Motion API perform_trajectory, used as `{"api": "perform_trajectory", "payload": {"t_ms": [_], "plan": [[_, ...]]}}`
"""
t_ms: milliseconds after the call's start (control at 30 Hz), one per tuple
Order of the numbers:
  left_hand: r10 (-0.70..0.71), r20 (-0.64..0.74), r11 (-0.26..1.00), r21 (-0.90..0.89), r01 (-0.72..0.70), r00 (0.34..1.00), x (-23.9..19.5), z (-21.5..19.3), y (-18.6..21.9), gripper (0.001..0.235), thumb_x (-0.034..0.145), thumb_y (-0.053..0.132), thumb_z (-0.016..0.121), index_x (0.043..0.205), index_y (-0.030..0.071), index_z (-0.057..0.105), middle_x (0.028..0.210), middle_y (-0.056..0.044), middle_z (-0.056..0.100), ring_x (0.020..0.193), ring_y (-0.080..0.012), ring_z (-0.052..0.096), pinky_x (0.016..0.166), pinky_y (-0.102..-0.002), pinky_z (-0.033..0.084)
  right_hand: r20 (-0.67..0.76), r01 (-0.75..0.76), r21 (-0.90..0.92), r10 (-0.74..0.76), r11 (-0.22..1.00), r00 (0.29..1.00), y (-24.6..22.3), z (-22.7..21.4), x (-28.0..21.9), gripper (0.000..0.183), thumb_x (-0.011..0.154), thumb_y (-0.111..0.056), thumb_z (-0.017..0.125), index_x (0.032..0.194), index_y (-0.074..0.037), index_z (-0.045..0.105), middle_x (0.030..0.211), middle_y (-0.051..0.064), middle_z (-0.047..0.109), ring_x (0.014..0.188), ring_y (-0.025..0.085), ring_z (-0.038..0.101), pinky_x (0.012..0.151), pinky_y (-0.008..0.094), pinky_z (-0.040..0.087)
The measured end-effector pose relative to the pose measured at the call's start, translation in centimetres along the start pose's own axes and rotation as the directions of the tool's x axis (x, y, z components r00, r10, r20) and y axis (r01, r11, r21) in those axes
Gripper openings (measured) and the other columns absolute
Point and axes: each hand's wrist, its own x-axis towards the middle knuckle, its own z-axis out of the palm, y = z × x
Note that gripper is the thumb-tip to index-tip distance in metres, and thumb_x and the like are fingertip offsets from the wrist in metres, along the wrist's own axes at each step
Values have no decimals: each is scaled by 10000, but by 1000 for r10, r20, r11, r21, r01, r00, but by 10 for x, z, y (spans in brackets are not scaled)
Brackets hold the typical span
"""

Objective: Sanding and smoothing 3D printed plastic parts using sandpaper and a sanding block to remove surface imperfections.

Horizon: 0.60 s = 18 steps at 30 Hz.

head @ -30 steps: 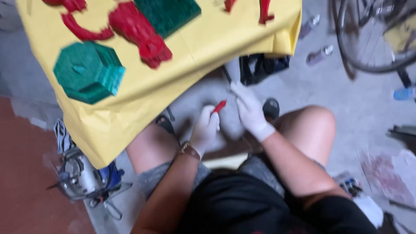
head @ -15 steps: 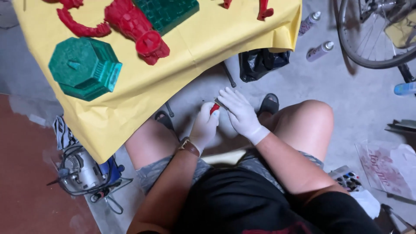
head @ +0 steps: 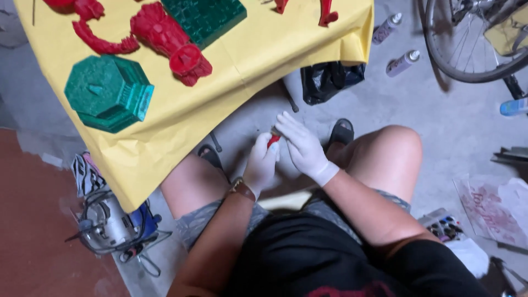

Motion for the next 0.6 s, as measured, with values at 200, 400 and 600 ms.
{"api": "perform_trajectory", "payload": {"t_ms": [200, 400, 600], "plan": [[82, 19, 996, -31, -81, 996, -5, -7, 16, 264, 1048, 163, 408, 1243, 37, 533, 736, -23, 550, 727, -154, 509, 743, -300, 423, -59, -577, 388, 644, 719, 763, 15, -12, 6, 322, 1043, -62, 517, 1326, -61, 669, 1361, 142, 663, 1329, 250, 565, 1185, 425, 388], [483, 165, 513, 743, -431, 860, 4, 5, -19, 423, 961, 314, 531, 1311, 77, 556, 904, -106, 633, 859, -291, 657, 835, -434, 507, -14, -538, 768, 849, 347, 528, 30, 19, -17, 296, 1027, -74, 580, 1304, -29, 674, 1311, 148, 678, 1187, 222, 639, 1100, 404, 479], [597, 232, 349, 787, -509, 768, 5, 0, -5, 377, 1001, 287, 454, 1256, 32, 563, 889, -94, 593, 800, -289, 622, 779, -430, 494, 83, -430, 897, 919, 99, 384, 13, 17, -7, 280, 991, -42, 642, 1264, -14, 693, 1210, 132, 706, 1055, 216, 672, 996, 400, 542]]}}
